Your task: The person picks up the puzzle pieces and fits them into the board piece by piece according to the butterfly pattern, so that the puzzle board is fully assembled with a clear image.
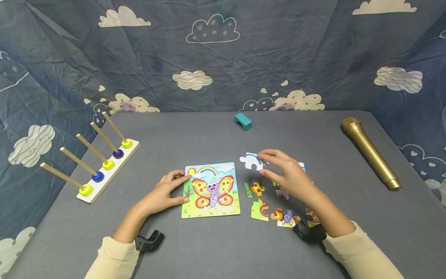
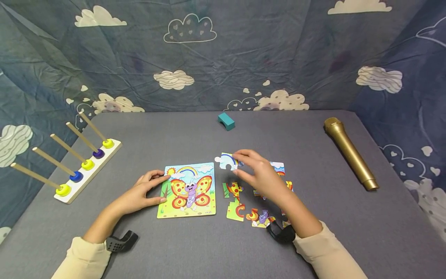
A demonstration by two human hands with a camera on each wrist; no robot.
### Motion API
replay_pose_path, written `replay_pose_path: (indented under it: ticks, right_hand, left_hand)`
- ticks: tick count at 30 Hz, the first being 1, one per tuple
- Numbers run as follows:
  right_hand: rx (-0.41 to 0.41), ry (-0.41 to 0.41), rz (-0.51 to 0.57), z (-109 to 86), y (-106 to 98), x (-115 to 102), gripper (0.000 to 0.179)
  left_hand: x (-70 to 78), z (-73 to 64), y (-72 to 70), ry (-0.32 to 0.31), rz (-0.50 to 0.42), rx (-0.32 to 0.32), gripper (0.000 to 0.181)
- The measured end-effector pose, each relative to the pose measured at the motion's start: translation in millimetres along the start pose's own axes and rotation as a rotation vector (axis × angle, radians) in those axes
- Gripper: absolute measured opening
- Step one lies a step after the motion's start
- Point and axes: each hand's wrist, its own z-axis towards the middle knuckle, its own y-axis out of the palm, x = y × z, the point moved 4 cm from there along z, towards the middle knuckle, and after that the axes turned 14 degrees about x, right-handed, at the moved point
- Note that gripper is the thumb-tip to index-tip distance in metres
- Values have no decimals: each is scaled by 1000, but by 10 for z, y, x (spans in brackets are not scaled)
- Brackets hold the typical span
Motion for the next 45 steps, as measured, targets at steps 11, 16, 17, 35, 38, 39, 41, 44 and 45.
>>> replay_pose_path:
  ticks: [11, 16, 17, 35, 38, 39, 41, 44, 45]
  right_hand:
    - [-84, -78, 51, 122, 640, -418, 38]
    - [-206, -47, -21, 147, 941, -372, 36]
    - [-226, -39, -33, 148, 988, -356, 36]
    - [-349, 0, -153, 180, 1311, -170, 34]
    - [-357, 2, -155, 185, 1313, -171, 34]
    - [-358, 0, -158, 187, 1315, -171, 34]
    - [-356, -6, -153, 190, 1314, -173, 33]
    - [-351, -9, -150, 195, 1312, -170, 32]
    - [-349, -8, -148, 198, 1311, -168, 32]
  left_hand:
    - [109, 24, 46, 69, 131, 47, 62]
    - [150, 33, 57, 62, 161, 60, 63]
    - [149, 35, 59, 58, 162, 62, 63]
    - [172, 97, 117, 99, 253, 51, 52]
    - [185, 112, 116, 107, 261, 50, 51]
    - [188, 115, 115, 106, 261, 51, 51]
    - [193, 119, 112, 105, 258, 56, 51]
    - [197, 126, 110, 100, 251, 63, 50]
    - [199, 128, 110, 101, 249, 67, 50]
